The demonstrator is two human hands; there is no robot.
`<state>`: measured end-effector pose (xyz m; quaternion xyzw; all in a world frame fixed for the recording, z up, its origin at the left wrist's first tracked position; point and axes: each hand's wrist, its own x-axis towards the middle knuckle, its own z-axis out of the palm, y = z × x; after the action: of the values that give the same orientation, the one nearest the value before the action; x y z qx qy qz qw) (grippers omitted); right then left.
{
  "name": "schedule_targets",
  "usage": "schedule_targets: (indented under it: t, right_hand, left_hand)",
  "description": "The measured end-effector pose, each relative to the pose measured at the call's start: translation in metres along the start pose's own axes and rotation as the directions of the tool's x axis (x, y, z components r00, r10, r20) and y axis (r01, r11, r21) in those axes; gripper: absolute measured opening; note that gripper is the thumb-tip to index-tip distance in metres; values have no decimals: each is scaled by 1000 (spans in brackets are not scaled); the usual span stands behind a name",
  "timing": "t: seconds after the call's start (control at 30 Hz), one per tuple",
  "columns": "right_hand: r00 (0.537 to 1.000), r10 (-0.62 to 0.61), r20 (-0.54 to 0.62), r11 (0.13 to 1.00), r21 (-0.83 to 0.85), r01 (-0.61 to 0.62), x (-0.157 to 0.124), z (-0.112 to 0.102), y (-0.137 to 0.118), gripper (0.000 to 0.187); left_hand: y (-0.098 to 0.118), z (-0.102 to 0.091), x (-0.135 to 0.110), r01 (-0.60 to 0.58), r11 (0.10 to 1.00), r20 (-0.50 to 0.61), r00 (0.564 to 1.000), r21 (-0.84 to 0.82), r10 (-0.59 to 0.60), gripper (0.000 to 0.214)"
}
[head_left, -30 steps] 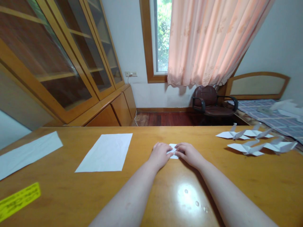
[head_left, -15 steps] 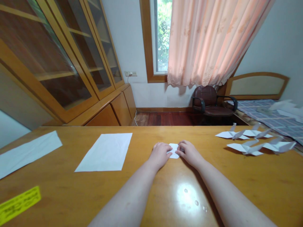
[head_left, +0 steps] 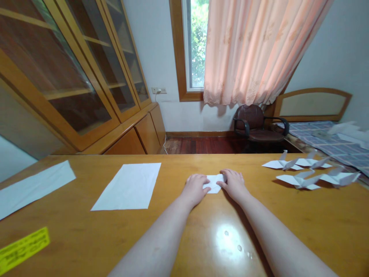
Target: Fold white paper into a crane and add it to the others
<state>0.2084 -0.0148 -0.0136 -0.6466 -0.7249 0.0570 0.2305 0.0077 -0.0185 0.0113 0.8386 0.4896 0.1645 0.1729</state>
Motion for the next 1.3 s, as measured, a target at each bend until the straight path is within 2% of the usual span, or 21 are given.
schedule_targets:
  t: [0.13,0.3,0.4,0.47,0.53,0.77,0.93,1.2,1.3]
  right_hand:
    - [1000,14,1,999,30,-14,2,2,8,38]
    - [1000,3,1,997,73,-3,3,-2,13,40]
    - [988,-147,40,983,117,141,2,-5,7,39]
    - [958,-273,91,951,175,255,1,-7,2,36]
    - [933,-341,113,926,212,313,0,-9,-3,30]
    - [930,-344,125,926,210,314,-4,-19,-10,24]
    - [915,-379,139,913,217,346,-4,-21,-13,22]
    - [927,-329,182,932,221,287,-4,-22,-17,21]
    - [931,-314,187,935,230,270,-4,-23,-18,26]
  left_hand:
    - [1,-1,0,8,1000,13,1000,6,-8,26]
    - [1,-1,1,96,995,-3,995,26,-95,41]
    - [0,-1,1,97,995,-20,995,28,-97,44]
    - [0,-1,1,78,997,-32,996,21,-77,42]
    - [1,-1,0,66,998,-35,997,11,-66,37]
    - [3,-5,-1,37,999,-11,999,-22,-37,20]
    - [2,-4,-2,1,1000,-4,1000,-24,-1,16]
    - [-2,1,-1,11,1000,-51,999,-11,-12,34]
    - [-1,1,-1,30,1000,-53,998,2,-29,32]
